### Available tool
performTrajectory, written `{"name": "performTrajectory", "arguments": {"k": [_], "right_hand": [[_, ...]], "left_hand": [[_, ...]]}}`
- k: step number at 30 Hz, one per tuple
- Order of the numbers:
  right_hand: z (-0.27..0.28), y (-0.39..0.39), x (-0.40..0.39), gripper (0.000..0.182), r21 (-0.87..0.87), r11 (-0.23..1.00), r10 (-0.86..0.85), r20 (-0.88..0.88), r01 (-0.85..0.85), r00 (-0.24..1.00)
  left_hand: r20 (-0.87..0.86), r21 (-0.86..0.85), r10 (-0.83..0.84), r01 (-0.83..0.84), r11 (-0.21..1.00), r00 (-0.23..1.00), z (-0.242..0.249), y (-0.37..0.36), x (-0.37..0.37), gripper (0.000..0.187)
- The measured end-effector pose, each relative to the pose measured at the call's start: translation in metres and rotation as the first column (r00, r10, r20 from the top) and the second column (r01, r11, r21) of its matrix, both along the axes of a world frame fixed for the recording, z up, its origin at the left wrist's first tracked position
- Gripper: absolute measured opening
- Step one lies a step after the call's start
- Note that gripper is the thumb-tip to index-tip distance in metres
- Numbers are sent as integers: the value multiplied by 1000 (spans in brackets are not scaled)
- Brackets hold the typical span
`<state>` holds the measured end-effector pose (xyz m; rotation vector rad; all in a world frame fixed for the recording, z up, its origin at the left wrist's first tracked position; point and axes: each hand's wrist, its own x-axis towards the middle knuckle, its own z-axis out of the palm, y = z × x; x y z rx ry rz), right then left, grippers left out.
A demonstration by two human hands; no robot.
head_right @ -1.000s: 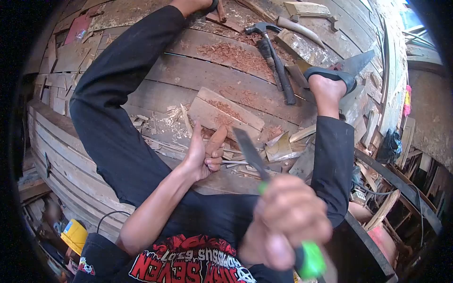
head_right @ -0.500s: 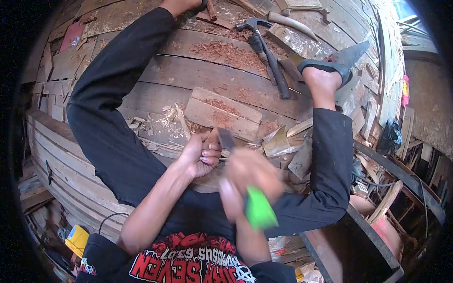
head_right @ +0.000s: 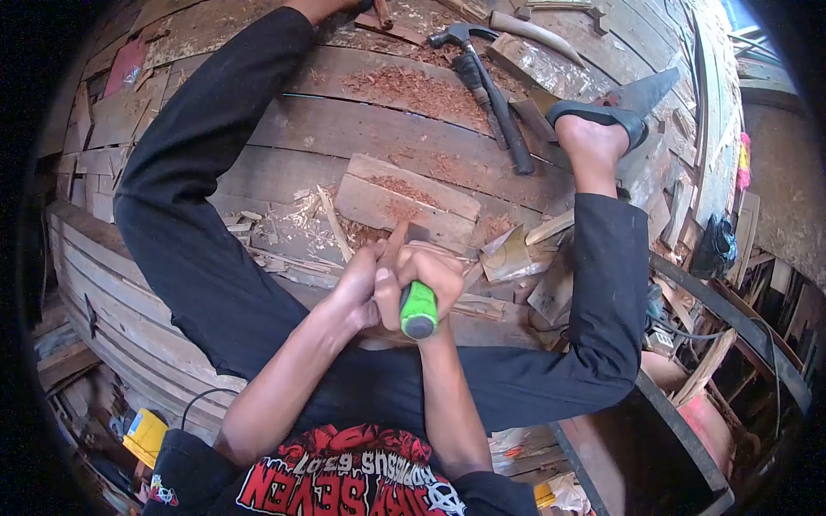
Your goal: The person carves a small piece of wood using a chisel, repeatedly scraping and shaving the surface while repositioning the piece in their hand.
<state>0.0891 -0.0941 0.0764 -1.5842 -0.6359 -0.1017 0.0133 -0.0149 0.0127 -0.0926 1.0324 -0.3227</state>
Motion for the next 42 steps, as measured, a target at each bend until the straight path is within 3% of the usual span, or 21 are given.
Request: {"name": "performTrajectory", "arguments": {"k": [3,5,7,9,10,13,14,17,18,19,21,23,27,29,31,32,34,36,37,40,42], "right_hand": [[22,-9,8,35,402,915,160,-423,27,892],[53,-13,17,38,411,905,228,-254,-109,940],[40,-17,19,27,445,874,326,-237,-196,915],[0,0,2,28,222,963,191,-167,-152,967],[2,-6,1,29,246,930,326,-212,-273,921],[20,-14,4,28,297,946,233,-343,-130,910],[28,-17,12,27,440,888,278,-284,-133,918],[48,-20,17,24,398,905,252,-218,-150,943],[29,-23,11,25,225,966,178,-234,-125,956],[4,-21,5,25,199,973,169,-258,-118,951],[-7,-9,3,27,303,940,259,-334,-156,906],[3,-10,4,29,390,919,243,-461,-51,853],[54,-20,21,32,515,856,262,-360,-43,895],[36,-26,19,21,442,870,354,-249,-219,902],[-22,-20,4,28,-97,980,169,-36,-172,985],[-29,-14,4,29,-73,968,236,-58,-240,970],[-17,-6,10,31,208,941,309,-214,-266,927],[41,-9,17,33,450,877,345,-342,-169,874],[56,-7,27,34,483,856,355,-290,-184,889],[44,-15,34,32,369,897,353,-266,-244,897],[-9,-19,14,33,172,969,240,-494,-177,836]], "left_hand": [[5,-26,19,-18,999,1000,2,3,-6,35],[-2,-27,-7,7,1000,1000,0,2,0,38],[-43,-6,-27,27,1000,999,2,1,0,38],[-99,38,-38,42,998,994,7,3,5,38],[-9,30,-25,25,999,1000,4,3,1,37],[-14,23,-34,34,999,999,-2,-1,-2,36],[73,12,-29,28,1000,997,-3,2,-5,29],[36,6,-40,40,999,999,-5,2,-6,30],[31,33,-39,38,999,999,-1,4,-2,30],[23,57,-35,33,998,999,5,3,0,30],[27,77,-29,27,997,999,7,2,4,30],[37,58,-51,48,997,998,0,1,1,31],[11,44,-45,45,998,999,-5,1,-5,32],[-10,86,-49,50,995,999,-5,-1,3,32],[-110,161,-42,59,985,993,18,-5,18,32],[-217,193,-31,74,978,976,42,-6,32,33],[-66,144,-45,54,988,997,9,-1,15,33],[16,31,-56,55,998,998,-6,-1,-2,37],[8,41,-71,70,997,997,-5,0,0,37],[-14,79,-125,126,989,992,0,-1,4,37],[-14,115,-122,123,986,992,4,1,6,37]]}}
